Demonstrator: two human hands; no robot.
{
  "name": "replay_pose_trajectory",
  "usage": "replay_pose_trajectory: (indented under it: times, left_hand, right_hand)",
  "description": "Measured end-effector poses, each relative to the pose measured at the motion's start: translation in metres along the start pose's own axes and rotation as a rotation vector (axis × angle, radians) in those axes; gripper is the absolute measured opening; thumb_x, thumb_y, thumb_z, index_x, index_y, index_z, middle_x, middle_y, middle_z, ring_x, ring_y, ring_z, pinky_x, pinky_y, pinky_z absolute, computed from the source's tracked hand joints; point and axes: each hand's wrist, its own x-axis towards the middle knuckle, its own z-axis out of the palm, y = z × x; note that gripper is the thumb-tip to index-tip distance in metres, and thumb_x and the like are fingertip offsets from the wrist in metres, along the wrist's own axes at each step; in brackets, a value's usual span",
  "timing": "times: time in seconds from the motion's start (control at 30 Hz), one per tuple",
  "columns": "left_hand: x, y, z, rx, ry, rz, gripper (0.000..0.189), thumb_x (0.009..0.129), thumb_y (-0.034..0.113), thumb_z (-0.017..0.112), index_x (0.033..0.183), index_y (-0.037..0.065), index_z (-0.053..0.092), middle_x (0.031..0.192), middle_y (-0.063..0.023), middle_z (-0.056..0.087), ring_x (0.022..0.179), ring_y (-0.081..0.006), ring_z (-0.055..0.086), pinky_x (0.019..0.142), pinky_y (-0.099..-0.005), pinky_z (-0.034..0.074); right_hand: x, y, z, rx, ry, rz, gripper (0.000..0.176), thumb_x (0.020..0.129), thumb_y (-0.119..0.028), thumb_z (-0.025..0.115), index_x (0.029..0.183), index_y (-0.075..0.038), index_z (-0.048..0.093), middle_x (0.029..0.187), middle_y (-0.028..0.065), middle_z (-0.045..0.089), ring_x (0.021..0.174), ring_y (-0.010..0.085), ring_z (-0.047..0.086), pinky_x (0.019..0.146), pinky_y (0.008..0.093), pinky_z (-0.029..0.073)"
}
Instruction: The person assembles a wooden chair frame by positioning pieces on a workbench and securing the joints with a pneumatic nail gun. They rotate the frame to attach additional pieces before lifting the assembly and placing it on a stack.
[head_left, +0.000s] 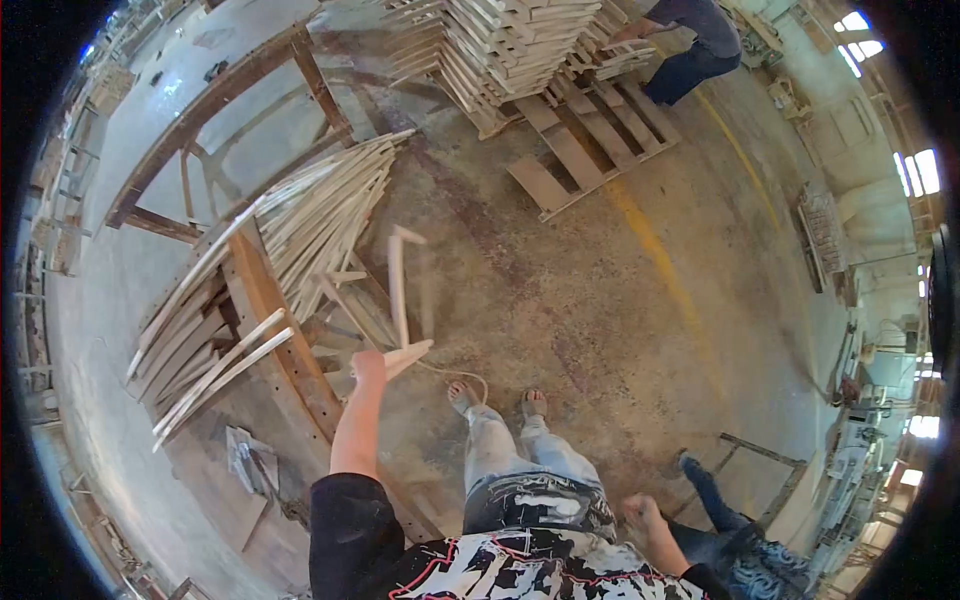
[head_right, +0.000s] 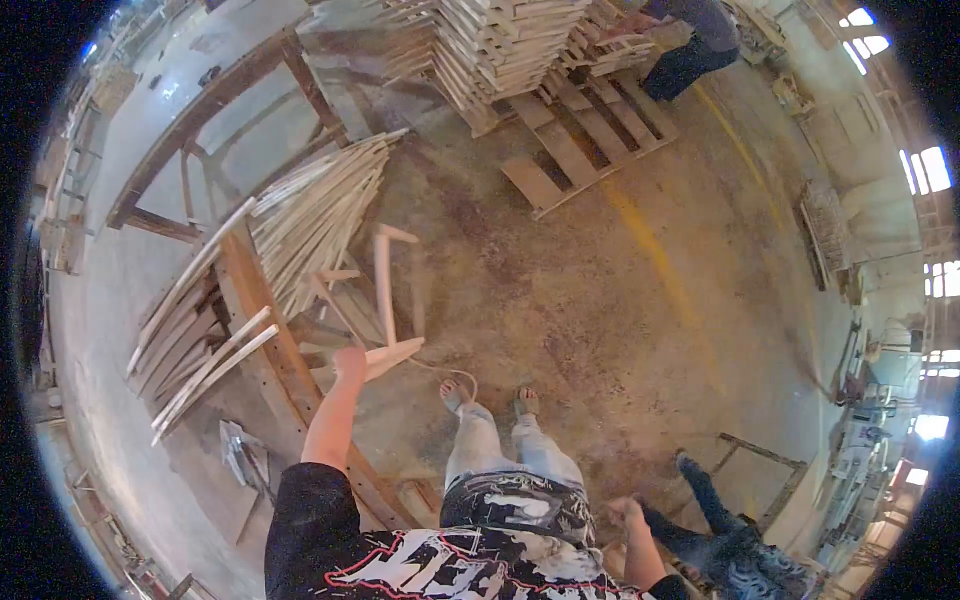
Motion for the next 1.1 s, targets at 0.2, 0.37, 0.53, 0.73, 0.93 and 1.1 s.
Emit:
replay_pose_trajectory:
  times: [0.2, 0.37, 0.53, 0.73, 0.93, 1.1]
  left_hand:
    - [0.032, -0.041, 0.039, -0.059, 0.048, -0.024, 0.018, 0.092, 0.016, 0.063, 0.1, 0.018, 0.079, 0.097, -0.0031, 0.077, 0.095, -0.0254, 0.074, 0.08, -0.0394, 0.057]
    - [-0.011, -0.023, -0.008, -0.088, -0.127, -0.066, 0.022, 0.095, 0.019, 0.06, 0.11, 0.017, 0.076, 0.111, -0.0067, 0.074, 0.107, -0.0265, 0.069, 0.093, -0.0486, 0.051]
    - [-0.05, 0.043, 0.06, 0.083, 0.372, -0.116, 0.036, 0.094, 0.023, 0.057, 0.126, 0.008, 0.067, 0.136, -0.0153, 0.06, 0.134, -0.035, 0.048, 0.108, -0.059, 0.036]
    - [-0.209, 0.178, 0.045, -0.431, 0.578, -0.352, 0.03, 0.089, 0.022, 0.058, 0.114, 0.008, 0.067, 0.12, -0.0159, 0.058, 0.118, -0.0341, 0.052, 0.107, -0.0607, 0.032]
    - [-0.391, 0.364, 0.111, -0.893, 0.55, -1.043, 0.024, 0.085, 0.027, 0.064, 0.102, 0.01, 0.069, 0.111, -0.0139, 0.059, 0.113, -0.0318, 0.054, 0.102, -0.0552, 0.036]
    - [-0.56, 0.516, 0.179, -1.078, 0.372, -1.775, 0.023, 0.089, 0.027, 0.059, 0.095, 0.007, 0.07, 0.108, -0.0161, 0.062, 0.103, -0.0343, 0.06, 0.087, -0.0512, 0.045]
  right_hand:
    - [-0.096, 0.023, 0.072, -0.468, 0.404, -0.09, 0.016, 0.091, -0.015, 0.059, 0.084, -0.002, 0.067, 0.078, 0.0121, 0.066, 0.064, 0.0293, 0.061, 0.057, 0.0421, 0.05]
    - [-0.034, -0.033, 0.08, -0.387, -0.096, -0.053, 0.016, 0.095, -0.018, 0.066, 0.094, -0.002, 0.072, 0.081, 0.0071, 0.068, 0.066, 0.0179, 0.063, 0.054, 0.0343, 0.049]
    - [0.009, -0.119, 0.148, -1.049, 0.182, -0.349, 0.024, 0.103, -0.026, 0.059, 0.102, -0.002, 0.064, 0.092, 0.0139, 0.072, 0.072, 0.0189, 0.071, 0.058, 0.0288, 0.053]
    - [0.111, -0.238, 0.148, -1.505, -0.001, -0.261, 0.027, 0.101, -0.027, 0.058, 0.113, -0.003, 0.065, 0.087, 0.014, 0.073, 0.071, 0.0218, 0.072, 0.052, 0.031, 0.055]
    - [0.244, -0.318, 0.203, -1.905, -0.352, -0.082, 0.03, 0.1, -0.032, 0.059, 0.112, -0.004, 0.064, 0.079, 0.0142, 0.07, 0.058, 0.0211, 0.066, 0.047, 0.0315, 0.052]
    - [0.268, -0.288, 0.308, -2.017, -0.585, -0.075, 0.027, 0.101, -0.03, 0.058, 0.094, -0.004, 0.058, 0.074, 0.0156, 0.068, 0.054, 0.0201, 0.063, 0.044, 0.0327, 0.049]
